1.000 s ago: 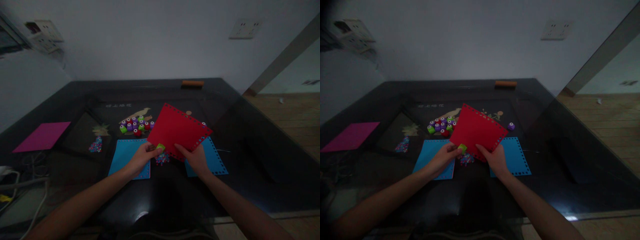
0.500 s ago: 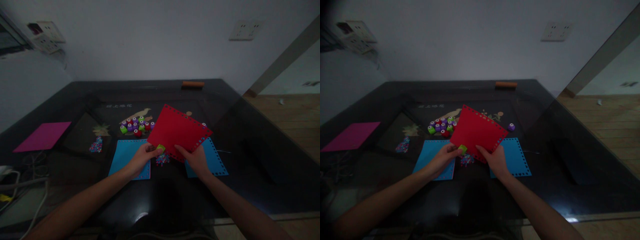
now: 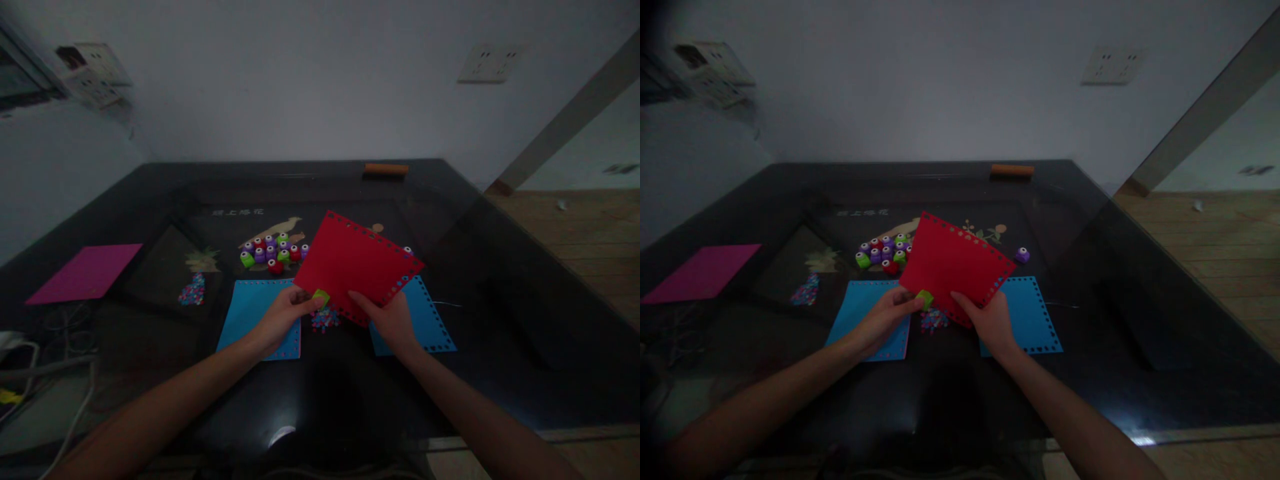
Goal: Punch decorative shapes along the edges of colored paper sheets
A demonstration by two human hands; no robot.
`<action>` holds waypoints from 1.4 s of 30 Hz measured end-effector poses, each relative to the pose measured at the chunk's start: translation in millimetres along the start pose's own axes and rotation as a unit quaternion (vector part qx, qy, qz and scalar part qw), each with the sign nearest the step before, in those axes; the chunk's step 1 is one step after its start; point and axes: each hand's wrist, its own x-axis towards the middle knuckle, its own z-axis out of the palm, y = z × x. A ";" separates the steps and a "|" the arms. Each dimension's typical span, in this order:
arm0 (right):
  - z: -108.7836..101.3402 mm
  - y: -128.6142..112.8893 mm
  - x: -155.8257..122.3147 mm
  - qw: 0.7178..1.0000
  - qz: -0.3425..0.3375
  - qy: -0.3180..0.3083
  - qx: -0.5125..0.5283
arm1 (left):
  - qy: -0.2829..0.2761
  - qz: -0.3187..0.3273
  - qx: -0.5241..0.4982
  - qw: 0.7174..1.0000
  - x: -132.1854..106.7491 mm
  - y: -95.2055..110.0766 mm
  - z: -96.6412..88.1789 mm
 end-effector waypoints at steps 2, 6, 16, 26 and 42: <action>0.1 0.7 -0.2 1.000 -0.006 0.003 -0.001 | 0.000 0.004 0.002 1.000 0.1 -0.1 -0.1; 0.4 0.1 -0.4 1.000 -0.012 0.006 -0.002 | -0.001 0.007 0.010 1.000 0.4 -0.8 -0.8; 1.4 1.9 -1.5 1.000 -0.004 0.004 0.012 | 0.025 0.008 0.022 0.999 -0.4 -2.1 -1.2; 1.3 0.1 -1.6 1.000 -0.003 -0.001 0.021 | 0.005 0.019 0.011 1.000 -1.4 0.0 1.4; 2.1 0.7 -1.9 1.000 0.001 0.003 0.024 | 0.021 0.019 0.029 0.999 -2.0 -3.7 2.4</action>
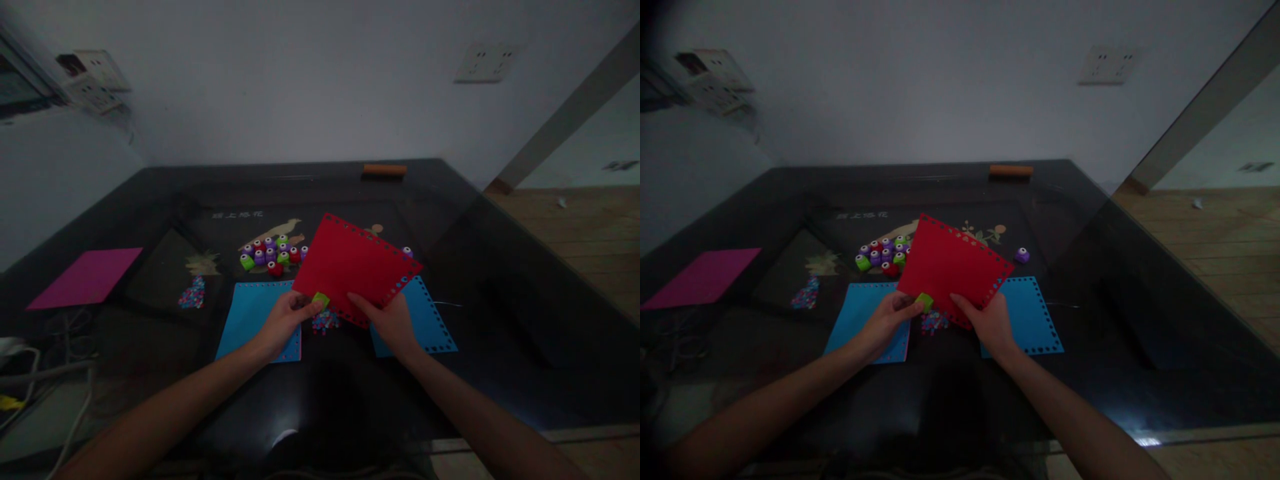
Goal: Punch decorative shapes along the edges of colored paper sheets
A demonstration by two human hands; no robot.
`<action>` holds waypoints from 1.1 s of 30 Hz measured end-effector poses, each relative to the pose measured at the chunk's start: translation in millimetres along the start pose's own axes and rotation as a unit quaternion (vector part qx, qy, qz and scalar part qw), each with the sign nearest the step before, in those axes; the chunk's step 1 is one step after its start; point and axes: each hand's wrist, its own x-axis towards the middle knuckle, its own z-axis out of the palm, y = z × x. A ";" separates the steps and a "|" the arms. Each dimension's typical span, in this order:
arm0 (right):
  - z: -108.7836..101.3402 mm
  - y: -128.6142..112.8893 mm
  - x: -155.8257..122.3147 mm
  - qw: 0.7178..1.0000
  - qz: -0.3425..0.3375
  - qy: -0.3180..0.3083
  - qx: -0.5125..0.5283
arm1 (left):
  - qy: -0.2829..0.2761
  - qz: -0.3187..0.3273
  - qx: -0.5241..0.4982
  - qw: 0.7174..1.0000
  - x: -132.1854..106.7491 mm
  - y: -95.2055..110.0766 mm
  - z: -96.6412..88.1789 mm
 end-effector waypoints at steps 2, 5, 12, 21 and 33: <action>0.5 0.2 0.2 1.000 -0.007 0.007 -0.003 | -0.001 -0.001 -0.001 1.000 -0.2 -0.8 0.6; 1.6 1.1 0.0 1.000 -0.002 0.013 -0.004 | -0.004 0.007 -0.003 1.000 -0.1 -2.6 1.2; 1.8 0.2 -0.3 1.000 0.011 0.016 -0.004 | -0.009 0.004 -0.004 1.000 0.3 -5.9 2.0; 0.8 2.6 0.8 1.000 0.022 0.014 0.015 | -0.011 -0.007 0.003 1.000 -1.5 -5.0 2.4; -1.7 -0.2 4.2 1.000 0.009 -0.001 -0.006 | -0.007 -0.031 0.004 0.999 0.6 -6.2 1.6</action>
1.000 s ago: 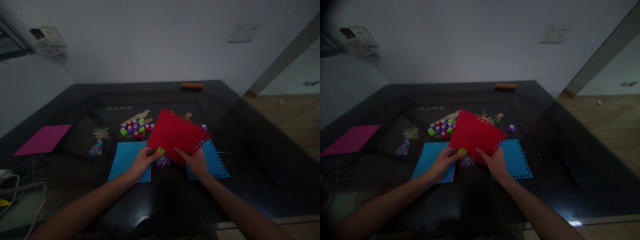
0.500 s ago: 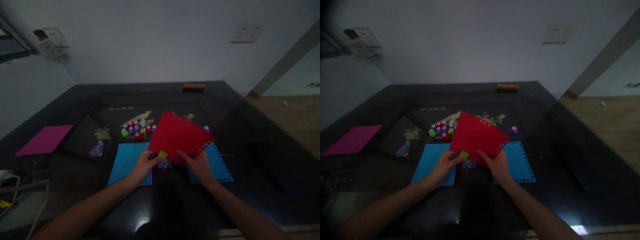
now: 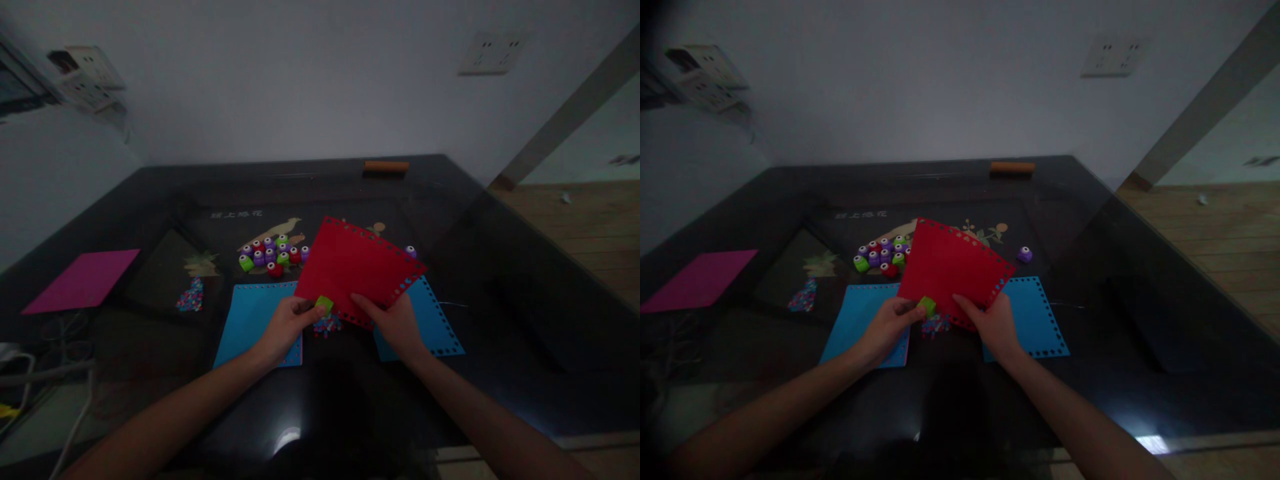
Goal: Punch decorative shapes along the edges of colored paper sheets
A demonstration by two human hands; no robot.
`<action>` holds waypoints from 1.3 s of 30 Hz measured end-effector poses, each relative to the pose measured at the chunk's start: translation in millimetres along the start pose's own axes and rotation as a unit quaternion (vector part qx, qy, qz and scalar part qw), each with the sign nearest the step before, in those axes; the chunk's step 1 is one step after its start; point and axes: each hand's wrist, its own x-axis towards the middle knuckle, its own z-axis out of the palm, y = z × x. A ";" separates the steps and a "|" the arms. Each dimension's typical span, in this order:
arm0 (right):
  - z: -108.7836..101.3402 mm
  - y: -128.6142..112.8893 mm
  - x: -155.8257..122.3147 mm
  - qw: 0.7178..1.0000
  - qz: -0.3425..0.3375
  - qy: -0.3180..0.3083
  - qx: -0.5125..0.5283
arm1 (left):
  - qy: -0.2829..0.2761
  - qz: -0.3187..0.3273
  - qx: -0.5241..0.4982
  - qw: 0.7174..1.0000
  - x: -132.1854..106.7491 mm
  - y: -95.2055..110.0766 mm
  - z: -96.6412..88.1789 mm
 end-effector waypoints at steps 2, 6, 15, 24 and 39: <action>-1.1 2.0 1.0 1.000 0.001 0.005 -0.008 | 0.008 0.007 0.002 1.000 0.2 1.1 1.2; -3.9 4.9 2.5 1.000 -0.006 0.002 -0.027 | -0.001 0.014 -0.008 1.000 -0.6 4.5 3.4; -2.4 0.8 0.6 1.000 -0.008 -0.001 -0.011 | -0.006 0.014 -0.008 1.000 0.8 3.5 0.6; -6.5 1.5 2.9 1.000 -0.008 0.003 -0.014 | -0.049 -0.011 0.049 0.998 2.6 17.1 -4.4; -7.9 0.5 6.2 1.000 0.002 0.021 0.010 | -0.136 0.022 0.277 0.951 8.1 32.9 -23.5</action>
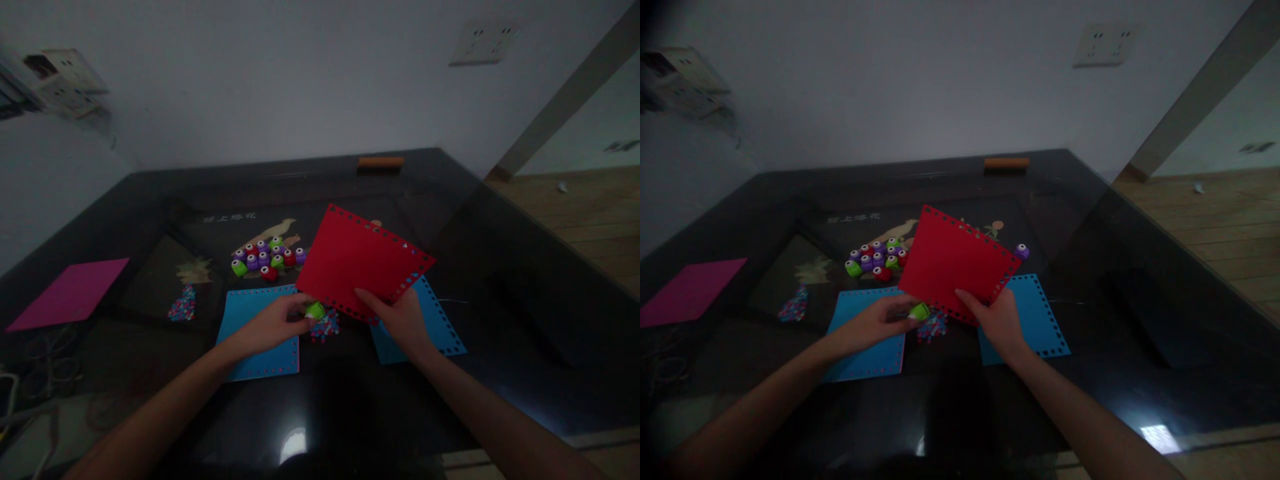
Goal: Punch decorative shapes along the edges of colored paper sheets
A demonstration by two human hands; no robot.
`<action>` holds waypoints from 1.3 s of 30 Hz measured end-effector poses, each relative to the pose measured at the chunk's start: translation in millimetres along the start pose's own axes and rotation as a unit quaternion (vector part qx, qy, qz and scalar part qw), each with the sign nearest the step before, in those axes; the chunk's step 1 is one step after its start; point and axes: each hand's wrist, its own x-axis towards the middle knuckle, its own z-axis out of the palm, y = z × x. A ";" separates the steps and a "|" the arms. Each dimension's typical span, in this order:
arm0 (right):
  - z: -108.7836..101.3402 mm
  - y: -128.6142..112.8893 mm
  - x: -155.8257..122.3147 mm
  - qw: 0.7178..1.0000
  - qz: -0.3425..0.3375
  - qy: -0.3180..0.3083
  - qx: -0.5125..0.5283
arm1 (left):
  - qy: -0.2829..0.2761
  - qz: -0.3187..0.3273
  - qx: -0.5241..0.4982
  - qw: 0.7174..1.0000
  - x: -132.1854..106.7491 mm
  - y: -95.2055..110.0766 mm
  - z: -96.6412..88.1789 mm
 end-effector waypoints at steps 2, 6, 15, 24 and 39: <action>0.0 0.4 0.5 1.000 0.003 -0.003 0.003 | 0.002 0.007 0.025 1.000 0.1 -1.4 -1.4; -0.4 1.0 1.0 1.000 -0.005 -0.003 0.001 | -0.012 0.011 0.057 0.998 0.6 -6.1 -3.0; -1.3 1.7 1.1 1.000 -0.003 -0.006 0.007 | -0.021 0.037 0.142 0.989 -2.0 0.7 -5.5; -2.4 7.5 3.1 1.000 -0.005 -0.004 0.016 | 0.004 0.009 0.120 0.993 -1.7 0.5 -7.2; -5.9 11.5 10.4 0.999 -0.009 0.031 0.015 | -0.011 -0.008 0.008 1.000 -0.8 -0.8 -7.1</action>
